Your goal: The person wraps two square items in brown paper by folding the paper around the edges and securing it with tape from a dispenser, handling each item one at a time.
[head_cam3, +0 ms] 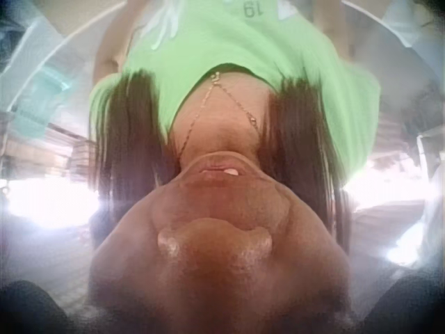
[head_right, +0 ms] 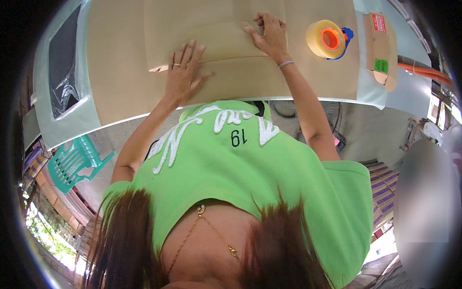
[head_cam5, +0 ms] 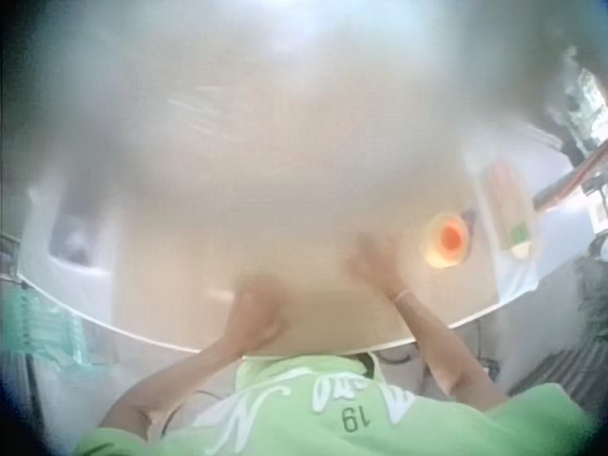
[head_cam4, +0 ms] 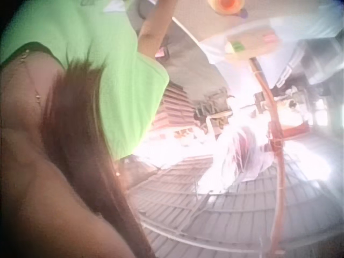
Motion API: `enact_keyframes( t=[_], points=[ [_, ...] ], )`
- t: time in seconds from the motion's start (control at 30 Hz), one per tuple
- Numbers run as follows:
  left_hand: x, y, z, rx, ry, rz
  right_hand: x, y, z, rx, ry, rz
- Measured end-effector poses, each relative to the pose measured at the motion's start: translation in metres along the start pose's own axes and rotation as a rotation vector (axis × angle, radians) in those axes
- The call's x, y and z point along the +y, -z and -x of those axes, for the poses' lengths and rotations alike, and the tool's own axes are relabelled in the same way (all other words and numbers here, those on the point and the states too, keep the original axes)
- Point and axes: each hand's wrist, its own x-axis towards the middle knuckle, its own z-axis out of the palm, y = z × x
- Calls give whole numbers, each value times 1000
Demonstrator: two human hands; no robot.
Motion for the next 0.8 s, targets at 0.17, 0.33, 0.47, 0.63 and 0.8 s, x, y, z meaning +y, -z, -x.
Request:
enact_keyframes(
  t=[0.17, 0.33, 0.47, 0.63, 0.8],
  points=[
    [15, -21, -16, 118, 177, -71, -9, 5, -4, -78, -15, 132],
    [15, -17, -20, 58, 205, -108, 48, 44, 1, 294, 147, 130],
    [21, -18, -10, 17, 345, -171, 101, 142, 33, 546, -170, 306],
    [34, -25, -23, 34, 502, -181, 191, 164, 55, 168, -918, -618],
    [52, -48, -50, 190, 720, -175, 193, 149, 32, 80, -785, -914]
  ],
)
